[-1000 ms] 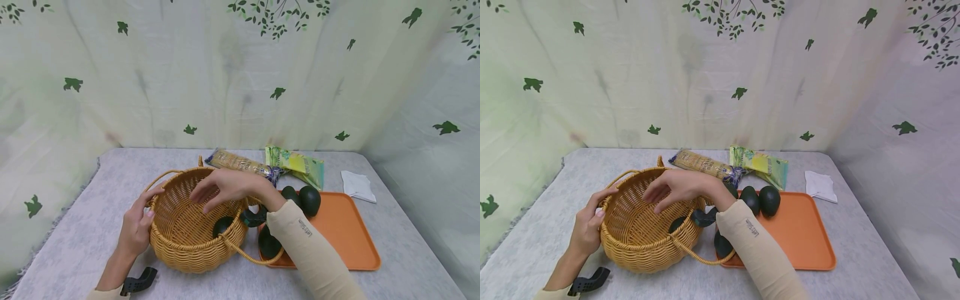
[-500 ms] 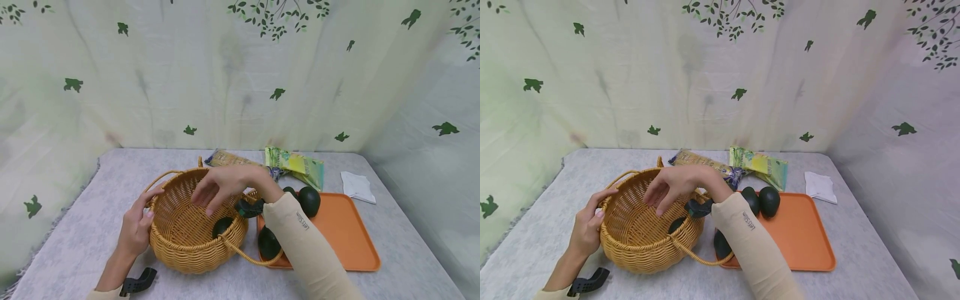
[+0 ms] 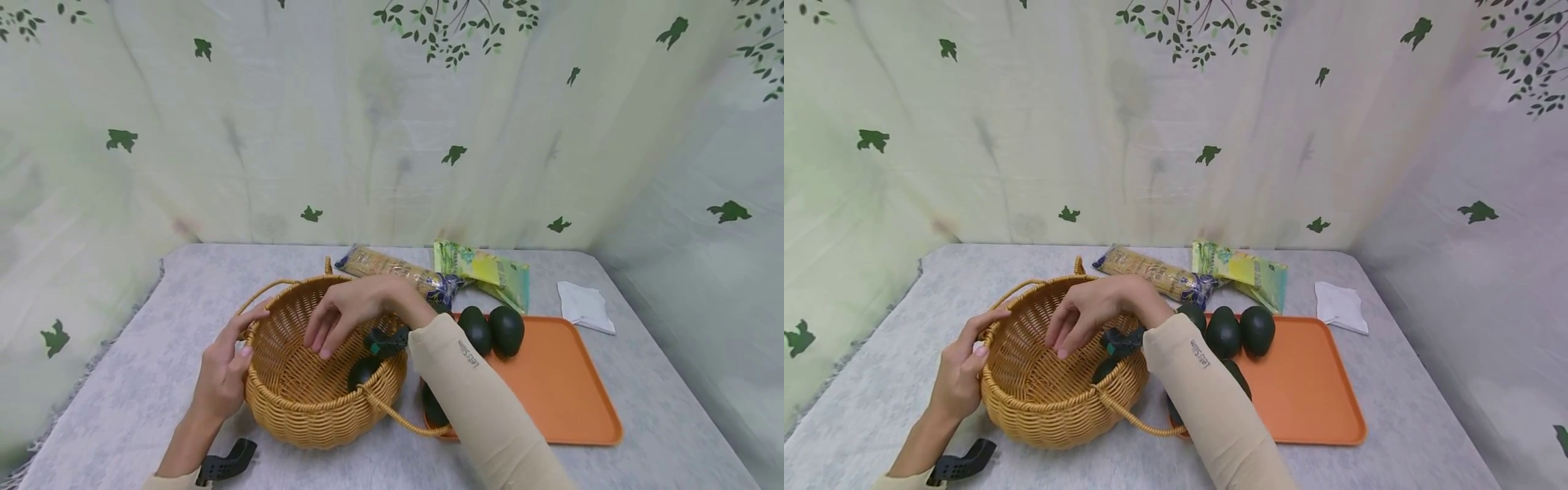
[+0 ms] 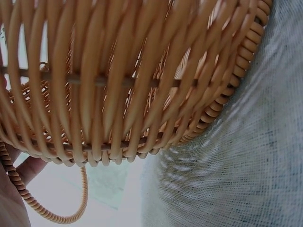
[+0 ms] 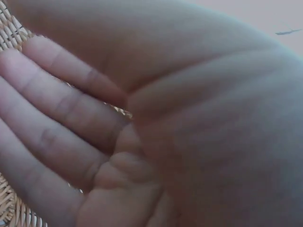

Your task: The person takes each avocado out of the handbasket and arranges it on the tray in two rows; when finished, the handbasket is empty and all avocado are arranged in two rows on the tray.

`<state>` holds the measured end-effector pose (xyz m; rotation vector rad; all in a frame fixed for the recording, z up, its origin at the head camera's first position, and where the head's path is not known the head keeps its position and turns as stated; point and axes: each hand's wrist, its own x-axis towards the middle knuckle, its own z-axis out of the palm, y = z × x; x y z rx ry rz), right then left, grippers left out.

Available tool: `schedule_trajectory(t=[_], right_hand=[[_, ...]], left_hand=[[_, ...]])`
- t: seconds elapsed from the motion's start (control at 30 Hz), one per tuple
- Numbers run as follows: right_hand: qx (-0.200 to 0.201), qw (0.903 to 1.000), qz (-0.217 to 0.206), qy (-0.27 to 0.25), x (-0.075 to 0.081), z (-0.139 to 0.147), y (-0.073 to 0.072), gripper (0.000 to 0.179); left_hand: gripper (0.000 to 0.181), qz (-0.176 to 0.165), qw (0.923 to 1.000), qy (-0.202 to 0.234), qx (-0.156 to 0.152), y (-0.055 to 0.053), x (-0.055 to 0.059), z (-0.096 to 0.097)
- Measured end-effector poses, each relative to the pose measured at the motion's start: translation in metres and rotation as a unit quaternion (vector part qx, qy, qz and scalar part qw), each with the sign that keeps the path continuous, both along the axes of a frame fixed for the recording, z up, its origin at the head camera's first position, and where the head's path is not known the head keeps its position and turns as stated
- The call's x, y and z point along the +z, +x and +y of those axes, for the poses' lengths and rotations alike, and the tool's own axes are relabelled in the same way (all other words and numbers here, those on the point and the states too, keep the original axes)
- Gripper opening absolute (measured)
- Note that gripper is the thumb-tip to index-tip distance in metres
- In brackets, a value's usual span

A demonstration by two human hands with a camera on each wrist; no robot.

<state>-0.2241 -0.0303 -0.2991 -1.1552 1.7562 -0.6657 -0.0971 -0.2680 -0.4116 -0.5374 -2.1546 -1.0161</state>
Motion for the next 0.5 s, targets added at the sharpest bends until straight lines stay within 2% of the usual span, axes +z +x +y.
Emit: schedule_trajectory(t=[0.13, 0.33, 0.5], right_hand=[[0.027, 0.9991, 0.011, 0.032, -0.001, -0.007, -0.004, 0.043], [0.022, 0.9952, -0.024, 0.092, -0.002, -0.013, -0.006, 0.044], [0.048, 0.9919, -0.016, 0.117, -0.009, -0.017, -0.007, 0.046]], left_hand=[[0.054, 0.000, 1.0000, 0.000, 0.000, -0.001, 0.001, 0.000], [0.054, 0.000, 1.0000, 0.003, 0.000, -0.001, -0.001, -0.001], [0.054, -0.004, 1.0000, 0.003, 0.001, -0.001, -0.002, 0.000]])
